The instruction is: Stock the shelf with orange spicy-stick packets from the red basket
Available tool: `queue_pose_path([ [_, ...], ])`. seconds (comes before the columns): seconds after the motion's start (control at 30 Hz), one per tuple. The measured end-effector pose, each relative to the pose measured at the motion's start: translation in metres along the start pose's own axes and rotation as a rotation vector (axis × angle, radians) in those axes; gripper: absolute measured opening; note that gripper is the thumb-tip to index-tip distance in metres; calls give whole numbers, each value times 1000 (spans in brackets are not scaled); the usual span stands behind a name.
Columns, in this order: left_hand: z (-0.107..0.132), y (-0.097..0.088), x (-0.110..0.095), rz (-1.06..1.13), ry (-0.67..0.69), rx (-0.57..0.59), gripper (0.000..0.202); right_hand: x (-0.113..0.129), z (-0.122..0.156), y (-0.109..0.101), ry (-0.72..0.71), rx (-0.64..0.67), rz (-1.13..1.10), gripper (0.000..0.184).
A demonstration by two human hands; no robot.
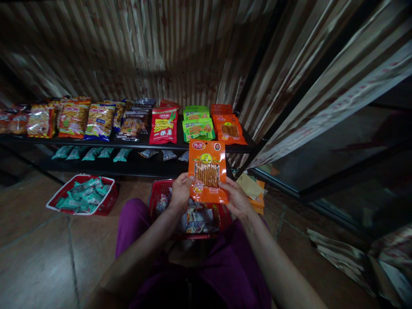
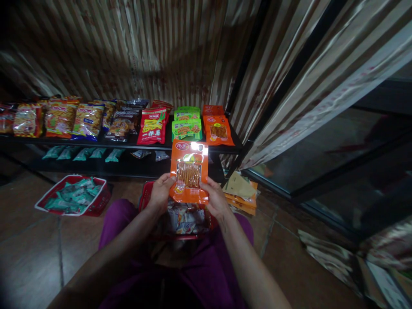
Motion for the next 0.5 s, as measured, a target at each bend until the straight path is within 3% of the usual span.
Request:
queue_pose_path([
  [0.5, -10, 6, 0, 8, 23, -20, 31, 3, -4, -2, 2, -10, -26, 30],
])
Point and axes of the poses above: each hand's wrist, its own z-axis away from the middle knuckle, its own y-axis out of the palm, x = y × z, the point moved 6 cm from there along -z, towards the middle knuckle, and after that the axes turned 8 degrees about y, right-handed, at the moved point
